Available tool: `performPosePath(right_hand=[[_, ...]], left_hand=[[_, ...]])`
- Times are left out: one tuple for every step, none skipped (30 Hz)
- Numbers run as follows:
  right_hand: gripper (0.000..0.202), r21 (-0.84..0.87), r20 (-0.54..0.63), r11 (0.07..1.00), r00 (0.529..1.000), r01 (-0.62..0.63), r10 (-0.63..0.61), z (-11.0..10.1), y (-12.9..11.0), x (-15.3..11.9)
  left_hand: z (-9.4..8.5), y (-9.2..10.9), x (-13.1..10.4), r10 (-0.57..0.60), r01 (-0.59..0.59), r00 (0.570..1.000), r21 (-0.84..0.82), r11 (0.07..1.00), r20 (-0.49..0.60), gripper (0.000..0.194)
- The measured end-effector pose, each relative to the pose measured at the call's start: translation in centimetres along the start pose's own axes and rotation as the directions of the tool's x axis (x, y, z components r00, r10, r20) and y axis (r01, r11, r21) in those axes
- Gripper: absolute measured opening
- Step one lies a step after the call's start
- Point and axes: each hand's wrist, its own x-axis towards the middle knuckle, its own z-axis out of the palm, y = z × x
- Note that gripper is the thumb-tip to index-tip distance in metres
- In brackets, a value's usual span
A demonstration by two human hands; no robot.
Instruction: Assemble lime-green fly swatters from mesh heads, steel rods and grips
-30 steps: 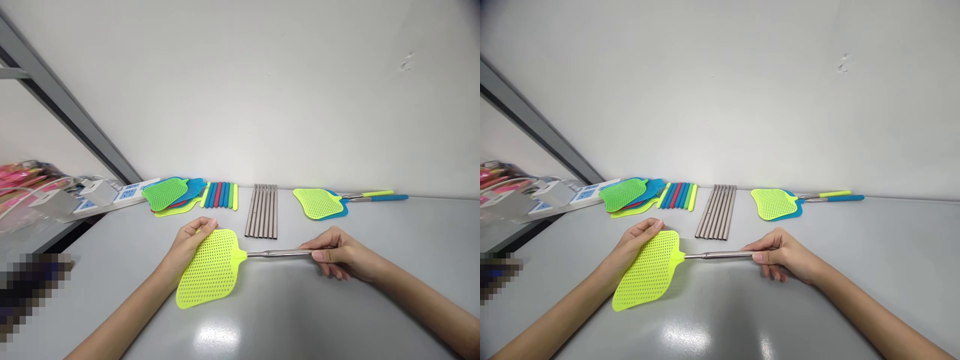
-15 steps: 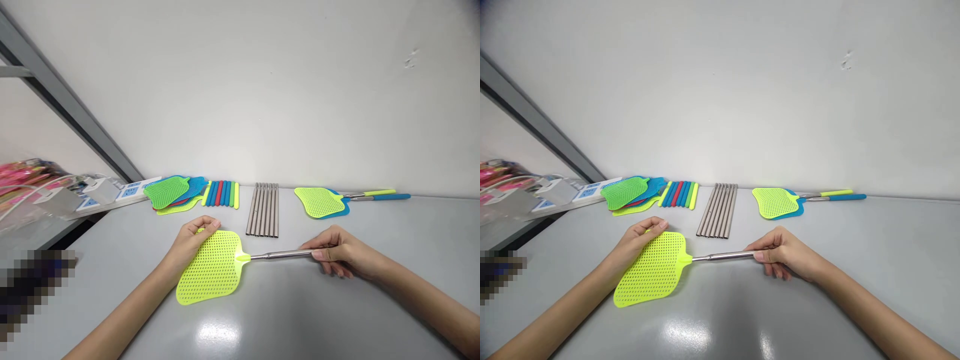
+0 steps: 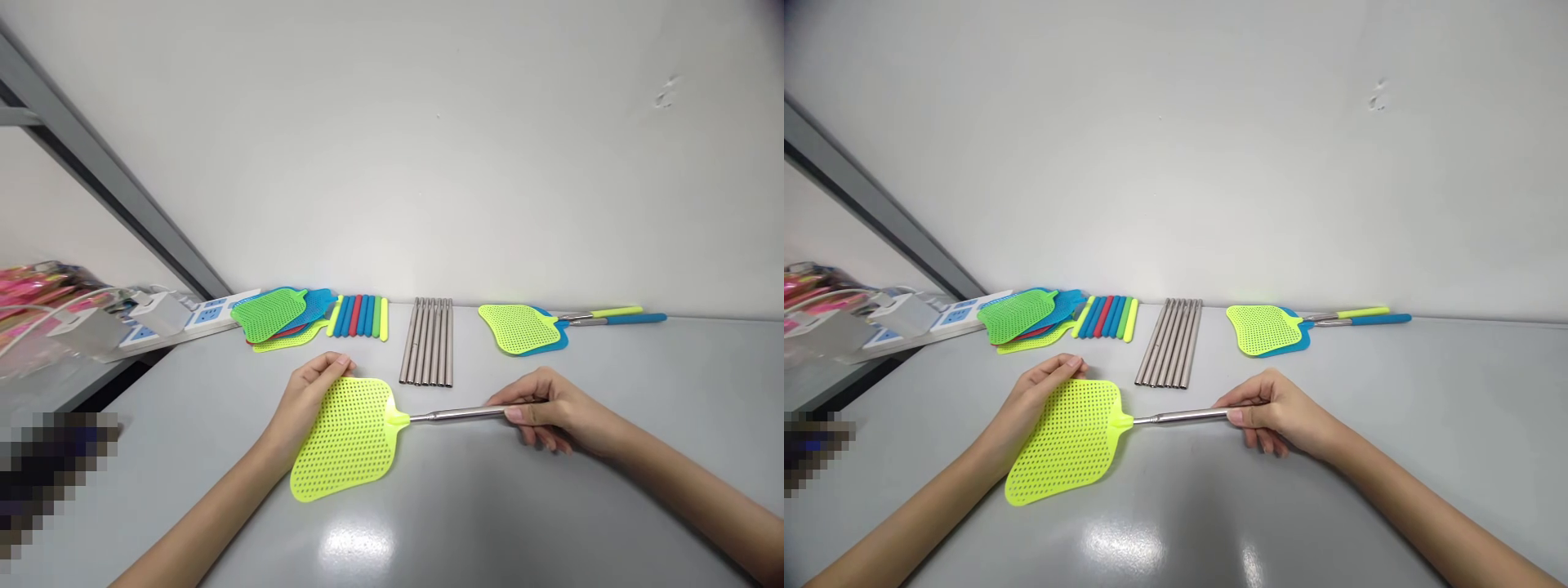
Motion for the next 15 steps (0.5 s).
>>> performPosePath(right_hand=[[0.033,-0.002,-0.003,1.000,1.000,-0.002,0.002,0.02,-0.04,-0.02],[0.033,-0.003,-0.006,1.000,1.000,-0.003,0.003,0.05,-0.09,-0.05],[0.032,-0.005,-0.009,1.000,1.000,-0.002,0.002,0.09,-0.13,-0.09],[0.032,-0.007,-0.012,1.000,1.000,0.000,0.000,0.12,-0.16,-0.14],[0.032,-0.010,-0.013,1.000,1.000,0.004,-0.004,0.15,-0.19,-0.17],[0.031,-0.013,-0.011,1.000,1.000,0.008,-0.008,0.18,-0.21,-0.20],[0.031,-0.015,-0.011,1.000,1.000,0.012,-0.013,0.19,-0.21,-0.21],[0.031,-0.016,-0.010,1.000,1.000,0.017,-0.017,0.20,-0.20,-0.21],[0.030,-0.014,-0.008,1.000,1.000,0.021,-0.021,0.18,-0.18,-0.19],[0.030,-0.011,-0.005,1.000,1.000,0.025,-0.025,0.16,-0.14,-0.17],[0.030,-0.006,-0.001,1.000,1.000,0.029,-0.029,0.12,-0.09,-0.15],[0.029,0.000,0.004,0.999,0.999,0.032,-0.032,0.08,-0.04,-0.14],[0.029,0.005,0.009,0.999,0.999,0.034,-0.034,0.04,0.01,-0.13],[0.029,0.009,0.013,0.999,0.999,0.037,-0.037,0.00,0.05,-0.13],[0.029,0.013,0.016,0.999,0.999,0.040,-0.040,-0.03,0.08,-0.14]], left_hand=[[-0.03,-0.06,-0.02,0.015,-0.015,1.000,0.006,1.000,-0.006,0.024],[-0.05,-0.11,-0.05,0.030,-0.029,1.000,0.015,0.999,-0.009,0.024],[-0.07,-0.14,-0.10,0.042,-0.042,0.999,0.025,0.999,-0.010,0.023],[-0.09,-0.16,-0.14,0.052,-0.052,0.999,0.035,0.998,-0.008,0.023],[-0.10,-0.16,-0.19,0.060,-0.060,0.998,0.045,0.997,-0.004,0.024],[-0.09,-0.16,-0.23,0.064,-0.064,0.998,0.052,0.997,0.000,0.024],[-0.08,-0.15,-0.27,0.068,-0.068,0.998,0.055,0.996,0.003,0.024],[-0.05,-0.14,-0.30,0.073,-0.073,0.997,0.056,0.996,0.004,0.025],[-0.01,-0.13,-0.33,0.076,-0.077,0.997,0.056,0.995,0.006,0.025],[0.04,-0.11,-0.36,0.080,-0.080,0.997,0.056,0.995,0.007,0.025],[0.10,-0.10,-0.40,0.083,-0.084,0.997,0.055,0.995,0.006,0.025],[0.17,-0.08,-0.46,0.087,-0.087,0.996,0.054,0.995,0.005,0.024],[0.25,-0.05,-0.52,0.090,-0.090,0.996,0.053,0.994,0.001,0.024],[0.32,-0.03,-0.60,0.092,-0.091,0.996,0.052,0.994,-0.001,0.023],[0.39,-0.01,-0.68,0.092,-0.092,0.996,0.050,0.995,-0.003,0.023]])
